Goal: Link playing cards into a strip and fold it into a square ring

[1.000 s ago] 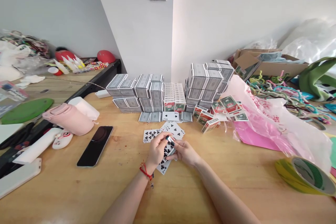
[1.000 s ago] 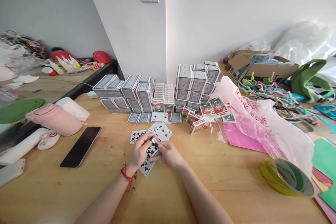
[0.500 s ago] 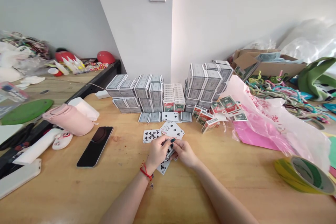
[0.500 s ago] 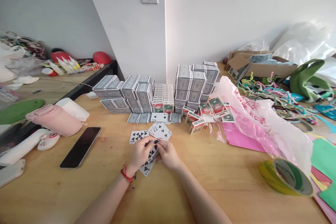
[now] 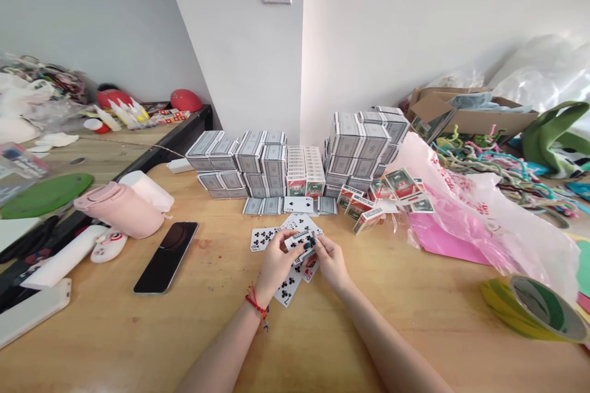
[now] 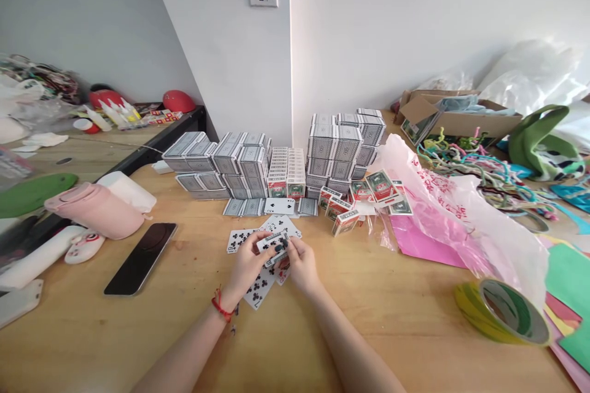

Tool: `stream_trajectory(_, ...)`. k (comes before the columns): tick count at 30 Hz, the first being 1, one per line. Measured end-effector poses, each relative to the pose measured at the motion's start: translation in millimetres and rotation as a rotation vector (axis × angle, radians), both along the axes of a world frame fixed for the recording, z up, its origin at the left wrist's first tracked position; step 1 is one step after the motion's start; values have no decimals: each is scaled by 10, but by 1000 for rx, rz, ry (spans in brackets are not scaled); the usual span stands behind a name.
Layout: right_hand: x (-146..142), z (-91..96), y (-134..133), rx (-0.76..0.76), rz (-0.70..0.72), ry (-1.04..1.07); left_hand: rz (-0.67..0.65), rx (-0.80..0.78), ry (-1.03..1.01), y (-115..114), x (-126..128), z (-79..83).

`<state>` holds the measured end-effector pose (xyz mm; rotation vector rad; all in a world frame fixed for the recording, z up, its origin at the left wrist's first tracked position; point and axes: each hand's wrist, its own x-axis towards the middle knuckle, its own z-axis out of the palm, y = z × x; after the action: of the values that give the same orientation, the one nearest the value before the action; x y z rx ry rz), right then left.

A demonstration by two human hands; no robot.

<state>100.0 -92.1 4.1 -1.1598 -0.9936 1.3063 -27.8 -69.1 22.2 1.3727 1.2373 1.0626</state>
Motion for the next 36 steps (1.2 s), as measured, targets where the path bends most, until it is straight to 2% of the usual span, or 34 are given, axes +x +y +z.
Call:
stream_trajectory(4, 22, -41, 17, 6, -58, -54, 31, -60, -19, 9, 10, -58)
stream_trajectory(8, 23, -90, 12, 45, -88, -216, 58, -70, 0, 26, -24, -99)
stream_trajectory(16, 94, -42, 21, 161, -92, -177, -89, -84, -122, 63, -65, -74)
stream_trajectory(20, 131, -39, 28, 108, -101, -178, -52, -58, -83, 62, -67, -105)
stream_trajectory(24, 75, -38, 9, 45, -73, -60, -14, 10, -55, 53, -51, -127)
stream_trajectory(29, -26, -12, -39, -63, 72, -18, 58, 110, 59, 53, -61, -109)
stream_trajectory(32, -58, -13, -53, -79, 144, -55, -27, 174, 122, 38, -74, -66)
stream_trajectory(36, -74, -3, -59, -32, 124, -23, -180, 193, 117, -4, -50, 1)
